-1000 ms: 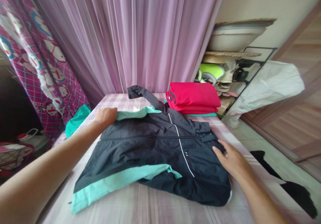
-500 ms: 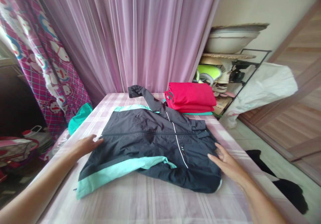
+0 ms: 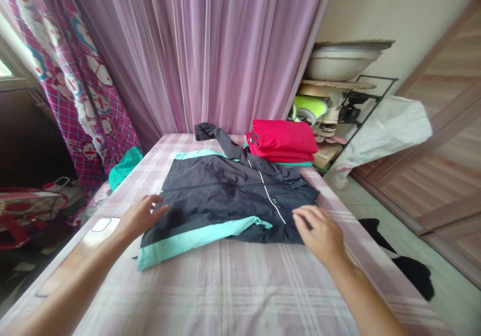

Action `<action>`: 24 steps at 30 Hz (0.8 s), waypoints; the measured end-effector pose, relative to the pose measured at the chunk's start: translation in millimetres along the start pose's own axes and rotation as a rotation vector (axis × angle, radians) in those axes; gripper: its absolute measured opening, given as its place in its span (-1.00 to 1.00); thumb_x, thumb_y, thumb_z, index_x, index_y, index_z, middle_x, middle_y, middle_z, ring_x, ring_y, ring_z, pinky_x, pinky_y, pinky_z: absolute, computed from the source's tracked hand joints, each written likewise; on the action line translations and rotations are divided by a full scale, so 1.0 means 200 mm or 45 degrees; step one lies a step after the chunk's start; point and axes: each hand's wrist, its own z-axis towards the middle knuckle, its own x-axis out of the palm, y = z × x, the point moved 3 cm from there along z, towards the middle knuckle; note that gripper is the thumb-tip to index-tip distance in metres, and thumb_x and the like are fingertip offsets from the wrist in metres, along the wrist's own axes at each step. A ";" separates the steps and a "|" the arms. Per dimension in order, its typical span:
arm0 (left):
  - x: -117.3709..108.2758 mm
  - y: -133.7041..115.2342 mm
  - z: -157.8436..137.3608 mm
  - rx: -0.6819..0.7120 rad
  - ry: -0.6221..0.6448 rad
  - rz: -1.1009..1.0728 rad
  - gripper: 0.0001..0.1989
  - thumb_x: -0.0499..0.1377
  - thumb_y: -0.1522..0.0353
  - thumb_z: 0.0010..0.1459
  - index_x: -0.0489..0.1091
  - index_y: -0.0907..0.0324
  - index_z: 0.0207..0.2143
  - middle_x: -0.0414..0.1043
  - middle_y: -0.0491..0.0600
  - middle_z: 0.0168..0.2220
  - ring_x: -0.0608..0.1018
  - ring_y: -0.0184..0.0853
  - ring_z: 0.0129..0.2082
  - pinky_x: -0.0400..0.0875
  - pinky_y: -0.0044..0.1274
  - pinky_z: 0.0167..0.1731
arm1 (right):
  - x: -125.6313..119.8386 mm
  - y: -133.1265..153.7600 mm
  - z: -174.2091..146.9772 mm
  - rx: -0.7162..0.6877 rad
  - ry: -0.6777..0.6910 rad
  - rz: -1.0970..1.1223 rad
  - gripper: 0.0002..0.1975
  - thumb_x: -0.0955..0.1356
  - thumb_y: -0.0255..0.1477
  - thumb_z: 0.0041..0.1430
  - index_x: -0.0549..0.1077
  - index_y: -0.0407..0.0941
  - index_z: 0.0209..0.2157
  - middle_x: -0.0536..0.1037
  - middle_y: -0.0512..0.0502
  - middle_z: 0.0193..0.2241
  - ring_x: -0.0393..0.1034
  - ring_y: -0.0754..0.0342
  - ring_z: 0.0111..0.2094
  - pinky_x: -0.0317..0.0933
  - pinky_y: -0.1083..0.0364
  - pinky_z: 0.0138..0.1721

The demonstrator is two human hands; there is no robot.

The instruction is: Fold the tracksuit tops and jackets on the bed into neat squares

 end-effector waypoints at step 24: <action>0.03 -0.38 0.06 0.294 0.063 0.535 -0.59 -0.13 0.24 0.32 0.51 0.10 -0.24 0.57 0.07 -0.22 0.57 -0.13 -0.12 0.38 -0.36 -0.16 | 0.48 0.58 0.18 -0.567 0.629 0.085 -0.78 0.36 -0.33 0.24 0.48 -0.12 -0.11 0.52 -0.15 -0.16 0.37 -0.02 -0.14 0.20 0.03 -0.13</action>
